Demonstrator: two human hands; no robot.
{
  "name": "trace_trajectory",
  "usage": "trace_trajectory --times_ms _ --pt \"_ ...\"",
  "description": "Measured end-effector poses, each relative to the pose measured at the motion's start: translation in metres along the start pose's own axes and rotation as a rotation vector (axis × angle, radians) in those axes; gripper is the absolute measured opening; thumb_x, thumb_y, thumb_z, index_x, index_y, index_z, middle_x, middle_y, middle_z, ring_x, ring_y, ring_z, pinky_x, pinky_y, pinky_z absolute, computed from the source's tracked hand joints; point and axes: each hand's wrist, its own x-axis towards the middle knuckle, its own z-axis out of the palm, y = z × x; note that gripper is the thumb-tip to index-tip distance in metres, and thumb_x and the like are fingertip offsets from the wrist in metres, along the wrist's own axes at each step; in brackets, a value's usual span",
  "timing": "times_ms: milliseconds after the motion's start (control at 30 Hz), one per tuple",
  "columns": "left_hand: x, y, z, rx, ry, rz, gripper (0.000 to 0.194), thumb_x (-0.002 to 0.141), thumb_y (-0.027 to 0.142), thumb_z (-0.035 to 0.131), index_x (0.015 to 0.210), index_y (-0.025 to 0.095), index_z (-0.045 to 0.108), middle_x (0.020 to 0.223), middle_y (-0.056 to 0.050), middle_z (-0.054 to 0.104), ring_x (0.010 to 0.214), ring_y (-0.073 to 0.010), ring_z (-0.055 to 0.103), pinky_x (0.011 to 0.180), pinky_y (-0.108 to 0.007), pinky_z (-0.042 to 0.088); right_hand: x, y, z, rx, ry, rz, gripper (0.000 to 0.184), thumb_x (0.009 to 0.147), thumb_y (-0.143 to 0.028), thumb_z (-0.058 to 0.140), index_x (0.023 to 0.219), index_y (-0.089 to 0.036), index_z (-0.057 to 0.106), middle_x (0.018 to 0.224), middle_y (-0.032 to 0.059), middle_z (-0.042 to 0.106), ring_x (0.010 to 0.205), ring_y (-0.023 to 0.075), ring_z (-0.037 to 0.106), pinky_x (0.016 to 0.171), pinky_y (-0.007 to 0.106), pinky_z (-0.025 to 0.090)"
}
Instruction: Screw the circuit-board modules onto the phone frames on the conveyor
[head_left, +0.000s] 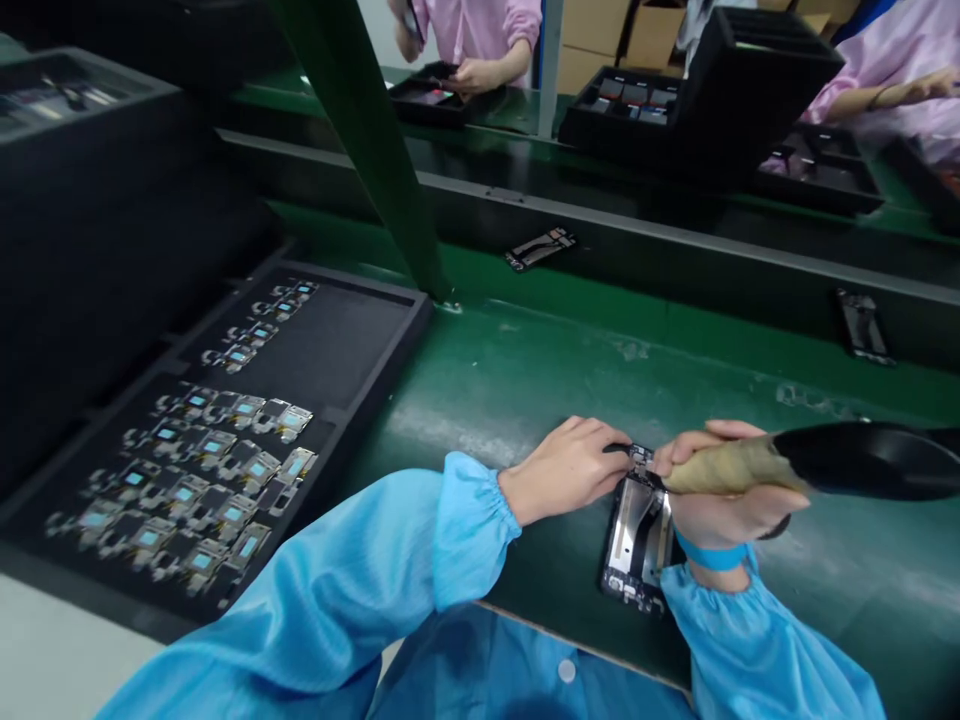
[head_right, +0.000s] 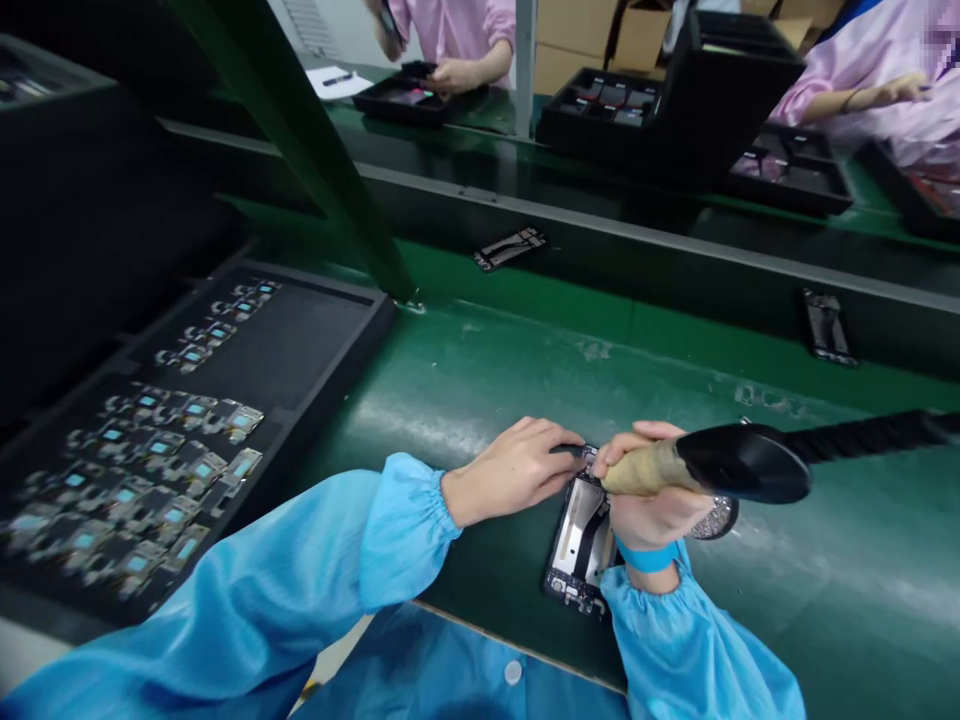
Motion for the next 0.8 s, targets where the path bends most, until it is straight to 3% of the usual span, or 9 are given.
trace_trajectory --times_ms 367,667,733,800 --pt "0.0 0.0 0.0 0.025 0.032 0.035 0.021 0.109 0.032 0.059 0.119 0.02 0.075 0.137 -0.006 0.069 0.119 -0.0247 0.065 0.097 -0.039 0.05 -0.001 0.006 -0.003 0.028 -0.02 -0.013 0.063 0.092 -0.083 0.045 0.105 -0.026 0.065 0.061 -0.0009 0.061 0.043 0.0204 0.055 0.043 0.036 0.049" --pt "-0.002 0.0 0.004 -0.006 0.074 0.025 0.021 0.109 0.03 0.059 0.116 0.018 0.075 0.135 -0.009 0.069 0.122 -0.0249 0.063 0.099 -0.039 0.05 -0.004 0.008 0.002 0.013 -0.032 -0.017 0.071 0.083 -0.093 0.051 0.102 -0.027 0.064 0.059 -0.002 0.061 0.042 0.0201 0.054 0.042 0.035 0.048" --pt "-0.006 0.009 0.005 -0.06 0.065 0.124 0.024 0.108 0.036 0.06 0.11 0.017 0.074 0.129 -0.01 0.071 0.12 -0.0252 0.064 0.099 -0.04 0.049 0.004 0.001 -0.001 0.004 0.013 0.008 0.073 0.084 -0.095 0.046 0.103 -0.026 0.061 0.058 -0.0022 0.06 0.042 0.0199 0.054 0.042 0.034 0.048" --pt "-0.012 0.023 0.004 -0.119 -0.012 0.308 0.033 0.106 0.049 0.062 0.11 0.018 0.073 0.124 -0.01 0.072 0.116 -0.0247 0.065 0.098 -0.039 0.049 0.018 -0.005 -0.011 -0.006 0.126 -0.022 0.075 0.087 -0.096 0.037 0.102 -0.026 0.059 0.057 -0.003 0.057 0.04 0.0195 0.052 0.041 0.034 0.046"
